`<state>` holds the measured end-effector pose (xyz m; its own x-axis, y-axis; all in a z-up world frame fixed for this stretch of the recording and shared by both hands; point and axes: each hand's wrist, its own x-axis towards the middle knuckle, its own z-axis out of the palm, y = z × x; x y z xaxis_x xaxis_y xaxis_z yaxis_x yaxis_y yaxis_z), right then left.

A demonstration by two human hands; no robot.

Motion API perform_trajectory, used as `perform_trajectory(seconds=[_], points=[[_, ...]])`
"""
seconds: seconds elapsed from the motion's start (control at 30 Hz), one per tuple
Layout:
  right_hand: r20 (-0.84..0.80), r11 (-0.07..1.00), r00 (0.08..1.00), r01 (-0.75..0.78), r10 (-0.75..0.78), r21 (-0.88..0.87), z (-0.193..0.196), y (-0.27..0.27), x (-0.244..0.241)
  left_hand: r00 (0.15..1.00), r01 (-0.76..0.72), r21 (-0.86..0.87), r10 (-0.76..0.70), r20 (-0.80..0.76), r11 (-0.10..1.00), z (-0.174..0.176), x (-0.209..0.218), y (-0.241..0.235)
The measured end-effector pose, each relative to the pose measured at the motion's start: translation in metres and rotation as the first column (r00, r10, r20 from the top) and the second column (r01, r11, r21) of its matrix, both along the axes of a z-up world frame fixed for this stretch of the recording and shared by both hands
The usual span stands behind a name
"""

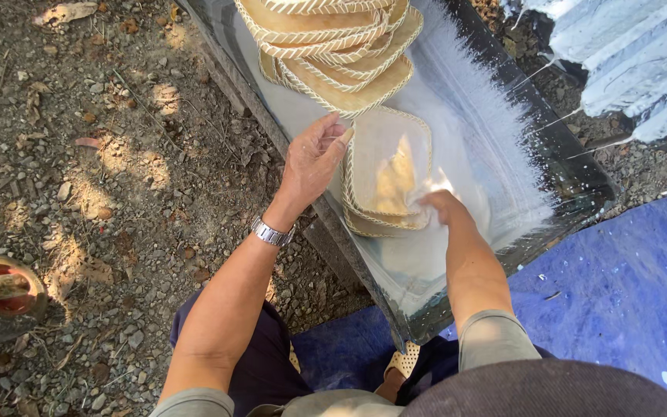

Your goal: The person dips woven square baskets one by one into a tray of white liquid coating, turning each basket to ensure full coverage before stacking them.

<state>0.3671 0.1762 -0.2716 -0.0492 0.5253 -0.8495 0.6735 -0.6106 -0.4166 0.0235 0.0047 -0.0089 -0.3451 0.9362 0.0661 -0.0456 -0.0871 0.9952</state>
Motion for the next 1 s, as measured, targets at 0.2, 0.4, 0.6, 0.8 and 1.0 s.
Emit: perform_trajectory(seconds=[0.2, 0.4, 0.6, 0.8, 1.0], points=[[0.014, 0.981, 0.999, 0.036, -0.039, 0.193, -0.017, -0.021, 0.004, 0.999, -0.024, -0.035, 0.023, -0.034, 0.999, -0.005, -0.001, 0.008], [-0.363, 0.914, 0.841, 0.348, -0.402, -0.207, -0.005, 0.001, 0.009, 0.998, -0.010, -0.053, 0.007, -0.057, 0.999, -0.011, -0.001, 0.012], [-0.247, 0.923, 0.954, 0.241, -0.169, 0.300, -0.015, -0.004, -0.005, 0.992, -0.016, -0.062, 0.008, -0.129, 0.998, -0.011, -0.001, 0.014], [-0.269, 0.920, 0.884, 0.335, -0.381, -0.202, -0.007, 0.009, -0.002, 0.966, -0.039, -0.066, 0.021, -0.257, 0.997, 0.003, 0.002, 0.006], [0.033, 0.979, 0.998, 0.039, -0.047, 0.200, 0.007, 0.027, 0.006, 0.988, -0.006, -0.062, -0.003, -0.156, 0.998, 0.006, -0.003, 0.000]])
